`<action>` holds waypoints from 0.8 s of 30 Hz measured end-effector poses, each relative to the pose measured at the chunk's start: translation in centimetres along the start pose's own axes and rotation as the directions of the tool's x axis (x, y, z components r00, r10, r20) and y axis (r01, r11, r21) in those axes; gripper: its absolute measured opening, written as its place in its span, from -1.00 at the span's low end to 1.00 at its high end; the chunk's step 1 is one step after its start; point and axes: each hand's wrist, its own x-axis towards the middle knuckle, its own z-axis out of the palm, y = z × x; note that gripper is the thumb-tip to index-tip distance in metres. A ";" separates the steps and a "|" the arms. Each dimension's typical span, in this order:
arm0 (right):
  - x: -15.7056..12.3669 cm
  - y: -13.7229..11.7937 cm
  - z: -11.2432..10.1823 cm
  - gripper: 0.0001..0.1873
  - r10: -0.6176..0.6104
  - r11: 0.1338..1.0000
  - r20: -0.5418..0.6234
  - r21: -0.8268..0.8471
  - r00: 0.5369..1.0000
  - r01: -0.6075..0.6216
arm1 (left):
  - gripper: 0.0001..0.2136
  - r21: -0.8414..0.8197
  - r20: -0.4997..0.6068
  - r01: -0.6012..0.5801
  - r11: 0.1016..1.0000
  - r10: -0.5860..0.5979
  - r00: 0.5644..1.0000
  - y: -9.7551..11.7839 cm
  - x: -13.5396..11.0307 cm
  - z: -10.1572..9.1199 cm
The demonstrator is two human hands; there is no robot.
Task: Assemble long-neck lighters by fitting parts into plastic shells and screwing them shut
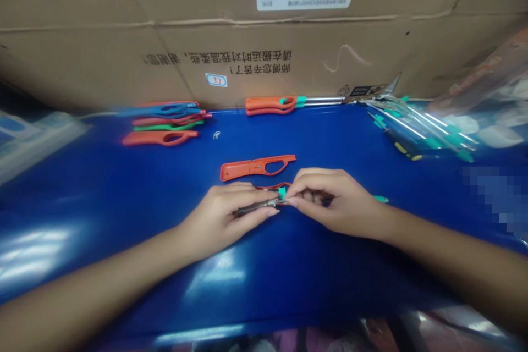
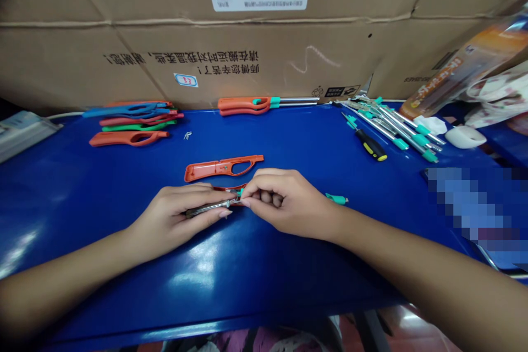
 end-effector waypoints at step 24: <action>0.1 0.1 -0.1 -0.88 0.004 1.000 0.015 0.003 1.000 -0.004 | -0.77 -0.016 0.018 -0.007 1.000 0.007 1.000 0.1 0.1 -0.1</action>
